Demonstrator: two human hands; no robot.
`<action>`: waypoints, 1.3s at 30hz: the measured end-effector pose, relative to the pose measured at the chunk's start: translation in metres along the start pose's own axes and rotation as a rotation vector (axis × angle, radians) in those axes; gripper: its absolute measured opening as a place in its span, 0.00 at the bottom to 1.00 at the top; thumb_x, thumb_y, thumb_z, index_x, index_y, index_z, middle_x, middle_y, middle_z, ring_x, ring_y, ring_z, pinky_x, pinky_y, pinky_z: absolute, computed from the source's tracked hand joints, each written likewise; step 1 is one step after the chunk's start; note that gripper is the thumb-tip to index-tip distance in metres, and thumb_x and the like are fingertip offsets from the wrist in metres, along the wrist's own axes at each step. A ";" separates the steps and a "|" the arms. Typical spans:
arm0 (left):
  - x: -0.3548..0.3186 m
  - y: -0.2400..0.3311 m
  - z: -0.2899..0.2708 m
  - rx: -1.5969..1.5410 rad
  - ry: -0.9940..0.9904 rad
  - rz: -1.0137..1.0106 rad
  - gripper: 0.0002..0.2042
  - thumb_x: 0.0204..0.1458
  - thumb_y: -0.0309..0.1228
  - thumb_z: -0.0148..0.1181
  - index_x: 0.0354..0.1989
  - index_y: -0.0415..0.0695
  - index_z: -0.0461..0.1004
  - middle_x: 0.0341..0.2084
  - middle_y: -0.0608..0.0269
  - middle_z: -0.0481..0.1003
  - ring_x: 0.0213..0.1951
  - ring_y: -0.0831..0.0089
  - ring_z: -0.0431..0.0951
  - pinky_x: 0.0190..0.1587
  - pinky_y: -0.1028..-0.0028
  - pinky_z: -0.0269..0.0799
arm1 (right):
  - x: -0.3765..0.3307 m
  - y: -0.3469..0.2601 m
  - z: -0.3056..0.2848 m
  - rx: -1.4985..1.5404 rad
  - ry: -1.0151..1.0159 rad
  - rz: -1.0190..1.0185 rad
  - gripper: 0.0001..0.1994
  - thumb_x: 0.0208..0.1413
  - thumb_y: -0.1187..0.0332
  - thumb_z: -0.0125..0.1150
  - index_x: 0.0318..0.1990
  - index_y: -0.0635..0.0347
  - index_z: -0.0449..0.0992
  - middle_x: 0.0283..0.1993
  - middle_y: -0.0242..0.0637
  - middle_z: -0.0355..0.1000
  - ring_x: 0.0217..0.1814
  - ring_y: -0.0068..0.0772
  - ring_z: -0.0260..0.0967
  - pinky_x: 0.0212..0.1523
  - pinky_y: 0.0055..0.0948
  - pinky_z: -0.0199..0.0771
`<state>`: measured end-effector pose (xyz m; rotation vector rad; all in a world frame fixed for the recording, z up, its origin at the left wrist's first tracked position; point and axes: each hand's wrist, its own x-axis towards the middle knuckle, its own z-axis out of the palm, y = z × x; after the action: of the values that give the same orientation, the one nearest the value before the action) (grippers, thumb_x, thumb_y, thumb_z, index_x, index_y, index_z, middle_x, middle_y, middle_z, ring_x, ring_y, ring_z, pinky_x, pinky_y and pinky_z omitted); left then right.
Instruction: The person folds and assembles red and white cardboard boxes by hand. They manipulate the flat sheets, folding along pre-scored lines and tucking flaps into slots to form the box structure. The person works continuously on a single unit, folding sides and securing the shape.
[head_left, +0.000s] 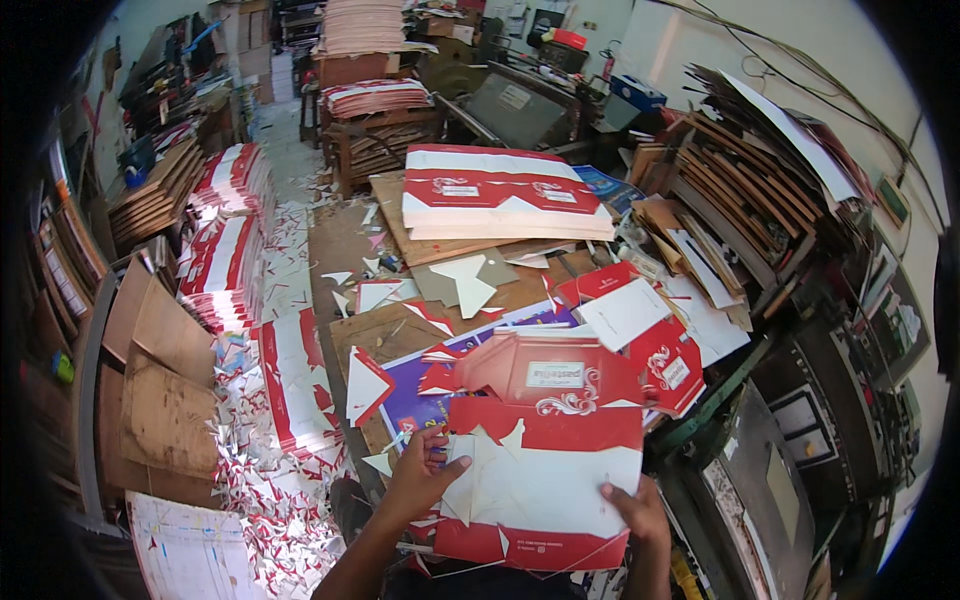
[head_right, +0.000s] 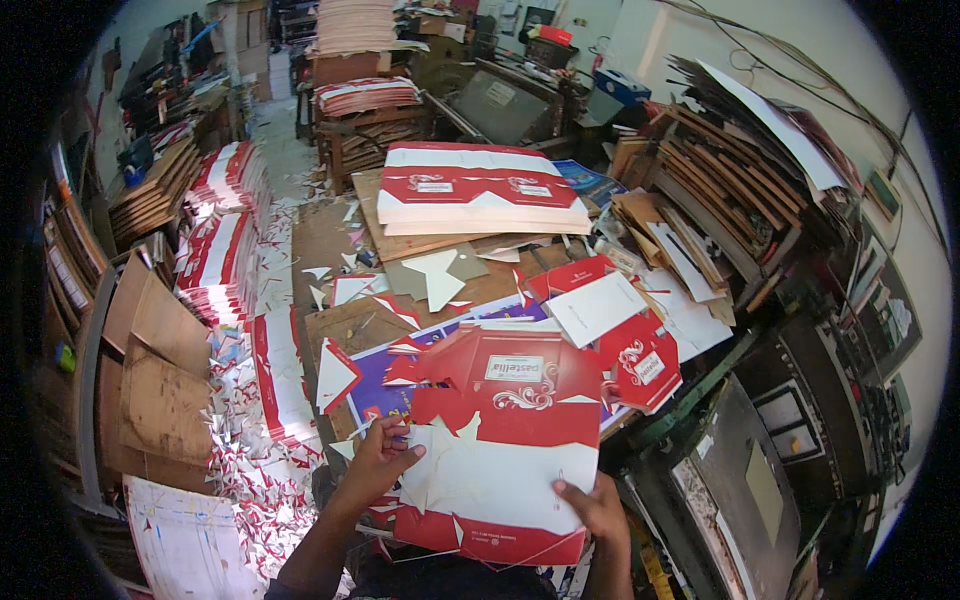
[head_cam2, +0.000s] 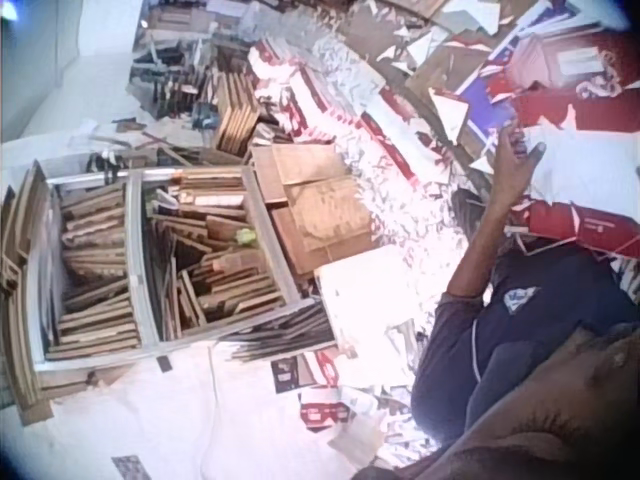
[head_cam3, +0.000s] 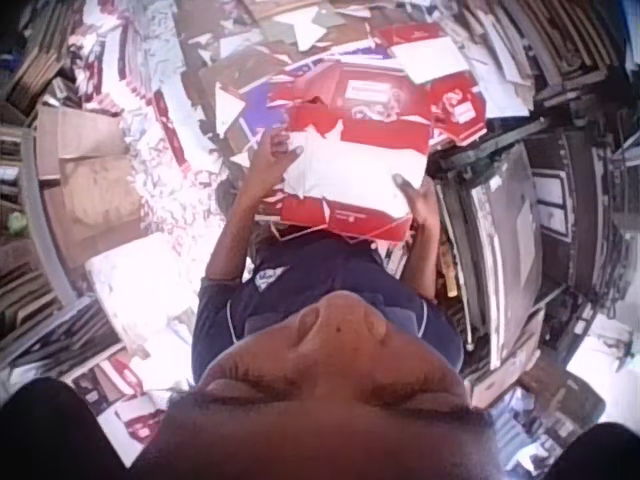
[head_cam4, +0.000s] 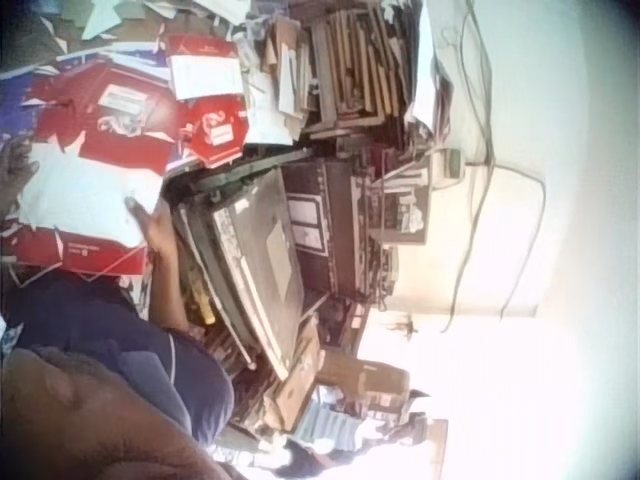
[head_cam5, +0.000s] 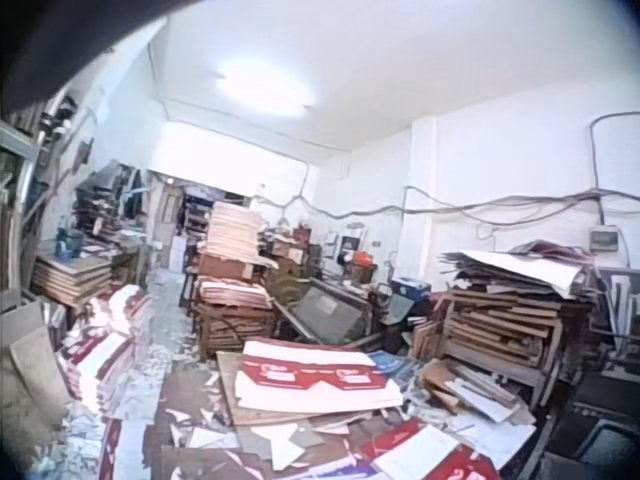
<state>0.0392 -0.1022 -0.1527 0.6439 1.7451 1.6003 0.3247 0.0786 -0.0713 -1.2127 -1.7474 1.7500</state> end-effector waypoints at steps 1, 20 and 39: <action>-0.001 -0.004 0.000 -0.052 0.019 -0.008 0.39 0.51 0.40 0.73 0.65 0.34 0.57 0.52 0.49 0.71 0.49 0.68 0.72 0.51 0.70 0.72 | -0.009 -0.006 0.001 0.000 -0.016 -0.066 0.18 0.54 0.65 0.70 0.48 0.69 0.78 0.39 0.37 0.79 0.39 0.27 0.75 0.41 0.29 0.74; -0.036 0.275 -0.081 1.079 -0.022 0.704 0.18 0.47 0.40 0.71 0.42 0.44 0.75 0.26 0.51 0.77 0.32 0.51 0.80 0.34 0.63 0.73 | 0.053 0.022 0.039 -0.103 -0.177 -0.243 0.11 0.59 0.67 0.69 0.43 0.63 0.79 0.41 0.33 0.77 0.39 0.21 0.72 0.40 0.24 0.73; -0.011 0.253 -0.081 1.495 0.300 1.009 0.39 0.37 0.46 0.77 0.59 0.46 0.67 0.49 0.53 0.74 0.53 0.51 0.74 0.51 0.53 0.70 | 0.135 -0.059 0.094 0.355 -0.145 -0.625 0.23 0.51 0.67 0.75 0.53 0.63 0.73 0.49 0.37 0.77 0.51 0.28 0.73 0.55 0.32 0.72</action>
<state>-0.0362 -0.1319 0.1003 2.3088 2.9428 0.4792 0.1596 0.1348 -0.0703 -0.3423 -1.5641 1.6738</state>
